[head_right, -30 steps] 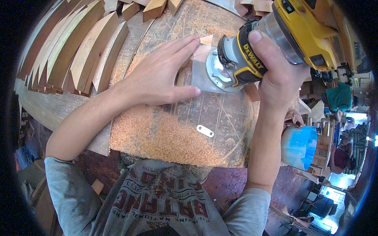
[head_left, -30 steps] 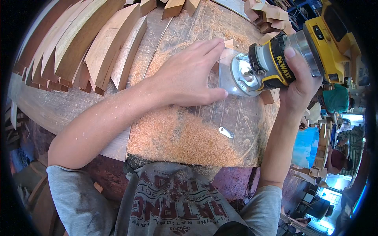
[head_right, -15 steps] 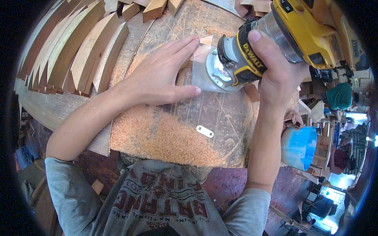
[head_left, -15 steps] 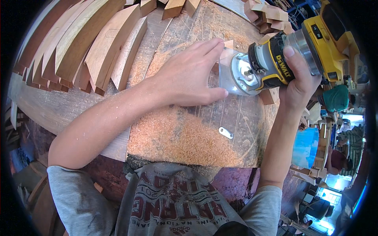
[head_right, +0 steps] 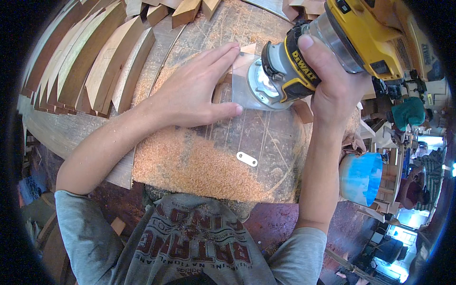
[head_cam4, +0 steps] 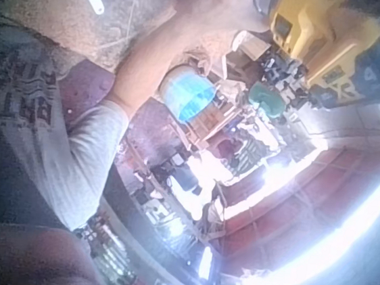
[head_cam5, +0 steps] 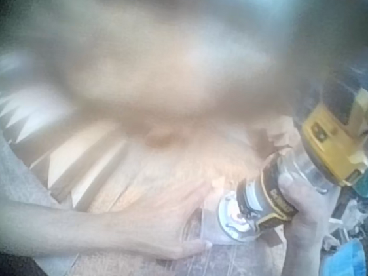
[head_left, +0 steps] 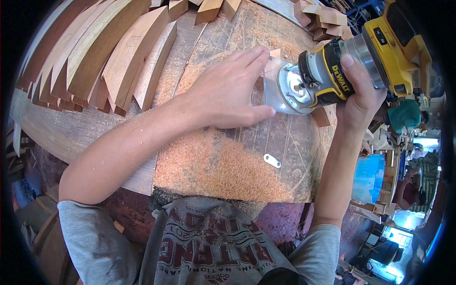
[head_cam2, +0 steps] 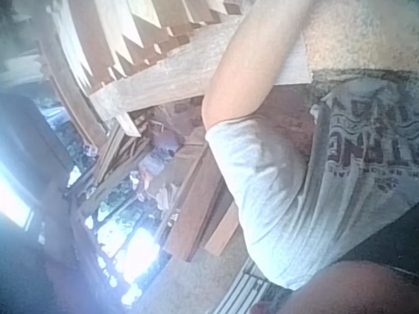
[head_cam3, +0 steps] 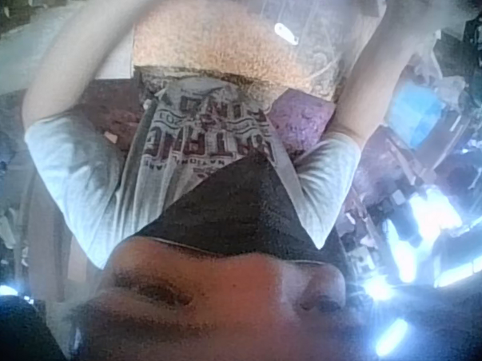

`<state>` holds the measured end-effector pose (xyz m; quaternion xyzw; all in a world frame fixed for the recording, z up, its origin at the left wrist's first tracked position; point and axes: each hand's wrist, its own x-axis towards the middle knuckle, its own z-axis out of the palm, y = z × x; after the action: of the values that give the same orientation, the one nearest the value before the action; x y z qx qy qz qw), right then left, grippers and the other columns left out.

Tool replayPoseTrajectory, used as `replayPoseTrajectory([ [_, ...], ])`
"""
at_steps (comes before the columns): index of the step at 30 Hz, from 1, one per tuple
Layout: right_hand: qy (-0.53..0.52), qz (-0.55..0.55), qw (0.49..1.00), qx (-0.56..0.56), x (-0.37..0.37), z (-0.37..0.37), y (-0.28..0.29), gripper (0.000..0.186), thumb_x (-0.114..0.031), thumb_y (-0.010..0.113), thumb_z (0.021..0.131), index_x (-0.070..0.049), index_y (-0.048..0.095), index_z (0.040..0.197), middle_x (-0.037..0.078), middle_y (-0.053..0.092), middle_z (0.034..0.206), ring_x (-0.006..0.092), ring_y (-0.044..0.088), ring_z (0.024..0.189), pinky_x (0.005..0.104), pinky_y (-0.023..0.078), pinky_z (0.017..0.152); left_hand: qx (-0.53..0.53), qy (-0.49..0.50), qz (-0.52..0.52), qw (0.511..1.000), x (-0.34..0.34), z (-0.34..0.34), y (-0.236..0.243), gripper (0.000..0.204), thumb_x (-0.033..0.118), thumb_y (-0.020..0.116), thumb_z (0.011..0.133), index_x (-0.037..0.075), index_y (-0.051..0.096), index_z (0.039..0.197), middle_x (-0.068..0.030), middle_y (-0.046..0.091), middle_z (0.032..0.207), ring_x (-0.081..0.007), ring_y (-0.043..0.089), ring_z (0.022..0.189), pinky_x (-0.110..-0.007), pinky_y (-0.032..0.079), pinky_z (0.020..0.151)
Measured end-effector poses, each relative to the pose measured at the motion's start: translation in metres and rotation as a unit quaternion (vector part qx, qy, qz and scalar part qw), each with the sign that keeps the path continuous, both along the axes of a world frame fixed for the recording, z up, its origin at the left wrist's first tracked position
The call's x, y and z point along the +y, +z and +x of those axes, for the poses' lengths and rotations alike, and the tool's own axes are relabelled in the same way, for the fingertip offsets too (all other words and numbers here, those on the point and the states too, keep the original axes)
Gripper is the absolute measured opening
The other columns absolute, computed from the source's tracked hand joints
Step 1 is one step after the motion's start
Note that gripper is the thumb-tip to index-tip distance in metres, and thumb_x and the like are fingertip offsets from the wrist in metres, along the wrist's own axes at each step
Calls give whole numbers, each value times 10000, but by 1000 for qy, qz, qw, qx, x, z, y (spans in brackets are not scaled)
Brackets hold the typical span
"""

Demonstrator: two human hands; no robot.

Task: The person uses a hand router to trim the edges of wooden blocks on a workbench. The person handles several wood pieces, aligning the router with the edge of each block, and clears away wood shavings by hand.

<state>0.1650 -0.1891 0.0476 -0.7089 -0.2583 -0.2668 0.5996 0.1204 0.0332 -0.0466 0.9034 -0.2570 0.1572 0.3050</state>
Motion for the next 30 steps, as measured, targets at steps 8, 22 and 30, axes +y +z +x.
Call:
replayPoseTrajectory([
  [8, 5, 27, 1000, 12, 3, 0, 2, 418, -64, 869, 739, 21, 669, 1096, 70, 704, 977, 162, 695, 862, 295, 556, 838, 8, 5, 9, 1000, -1, 0, 1, 1007, 497, 731, 820, -97, 344, 1536, -288, 371, 1588, -405, 406, 1454, -458, 334, 1214],
  [22, 12, -11, 1000, 1, -2, 4, 1, 413, -56, 803, 796, 33, 641, 1165, 102, 710, 1031, 172, 725, 890, 313, 598, 860, 20, 3, 1, 1000, -1, 0, 3, 1007, 486, 727, 825, -101, 330, 1541, -289, 356, 1597, -401, 374, 1480, -452, 314, 1229],
  [30, 19, 3, 1000, 3, -1, 6, -1, 408, -49, 798, 796, 31, 643, 1165, 102, 712, 1032, 177, 727, 900, 318, 596, 871, 21, 8, 3, 1000, -2, 0, 3, 990, 469, 735, 822, -102, 346, 1531, -290, 360, 1594, -404, 388, 1470, -453, 322, 1223],
])
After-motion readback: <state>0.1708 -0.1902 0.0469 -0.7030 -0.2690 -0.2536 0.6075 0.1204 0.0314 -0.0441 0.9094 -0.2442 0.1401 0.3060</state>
